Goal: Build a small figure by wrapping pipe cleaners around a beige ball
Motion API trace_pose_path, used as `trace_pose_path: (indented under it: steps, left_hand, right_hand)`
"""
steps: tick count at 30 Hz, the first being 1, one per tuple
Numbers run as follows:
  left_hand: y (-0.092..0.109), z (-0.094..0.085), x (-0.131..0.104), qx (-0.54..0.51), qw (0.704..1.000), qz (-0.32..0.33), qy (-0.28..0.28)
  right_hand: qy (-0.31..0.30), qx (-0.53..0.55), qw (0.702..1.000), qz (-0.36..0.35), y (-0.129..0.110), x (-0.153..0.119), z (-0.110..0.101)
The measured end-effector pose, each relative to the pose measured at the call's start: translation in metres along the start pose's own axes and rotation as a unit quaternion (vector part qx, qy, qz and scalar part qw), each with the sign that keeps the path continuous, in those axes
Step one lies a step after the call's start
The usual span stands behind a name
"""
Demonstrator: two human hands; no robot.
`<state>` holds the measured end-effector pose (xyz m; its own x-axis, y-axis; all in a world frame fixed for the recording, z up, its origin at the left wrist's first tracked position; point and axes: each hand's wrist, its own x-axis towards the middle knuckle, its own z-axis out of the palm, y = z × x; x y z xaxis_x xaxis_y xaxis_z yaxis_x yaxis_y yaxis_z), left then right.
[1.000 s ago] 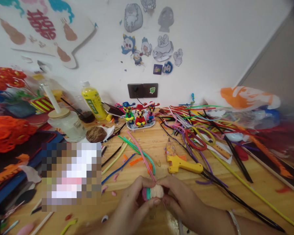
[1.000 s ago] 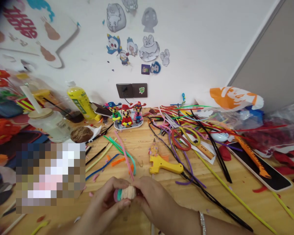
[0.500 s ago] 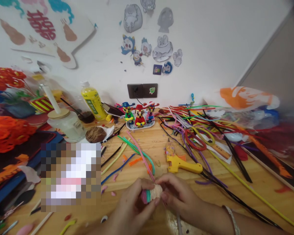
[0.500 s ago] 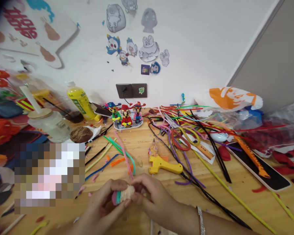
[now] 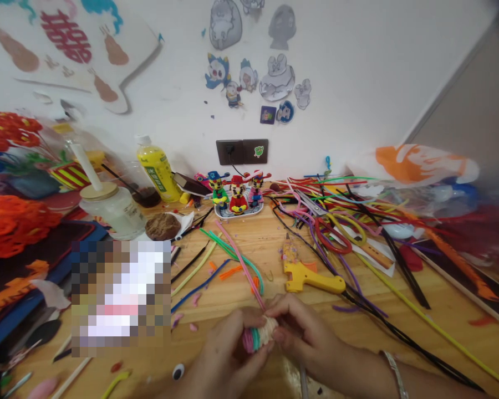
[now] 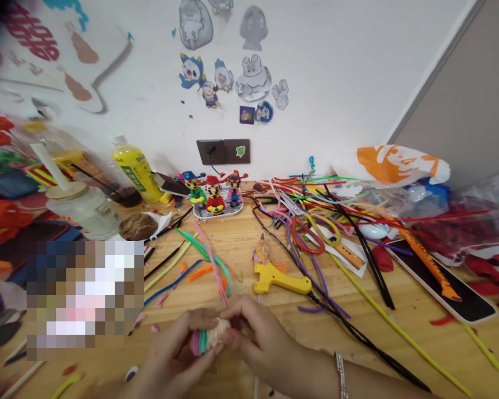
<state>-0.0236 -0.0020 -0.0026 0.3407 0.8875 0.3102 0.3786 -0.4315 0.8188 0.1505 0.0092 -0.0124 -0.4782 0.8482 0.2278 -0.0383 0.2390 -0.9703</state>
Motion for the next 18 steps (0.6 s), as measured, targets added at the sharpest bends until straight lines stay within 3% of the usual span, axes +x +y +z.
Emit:
trace_pose_path:
  steps: [4,11,18]
  left_hand:
    - [0.0016,-0.0010,0.0058,-0.018,0.999,-0.035,-0.006]
    - [0.0052,-0.0021,0.0085,-0.013,1.000,-0.004,0.014]
    - [0.0034,-0.0034,0.0081,0.037,0.997,0.069,0.009]
  right_hand:
    - [0.028,-0.026,0.999,0.012,0.0026,-0.0022,0.0015]
    - [0.036,-0.046,0.998,-0.020,0.0034,-0.0035,0.0024]
    - [0.042,-0.066,0.996,-0.038,0.0011,-0.0011,0.0034]
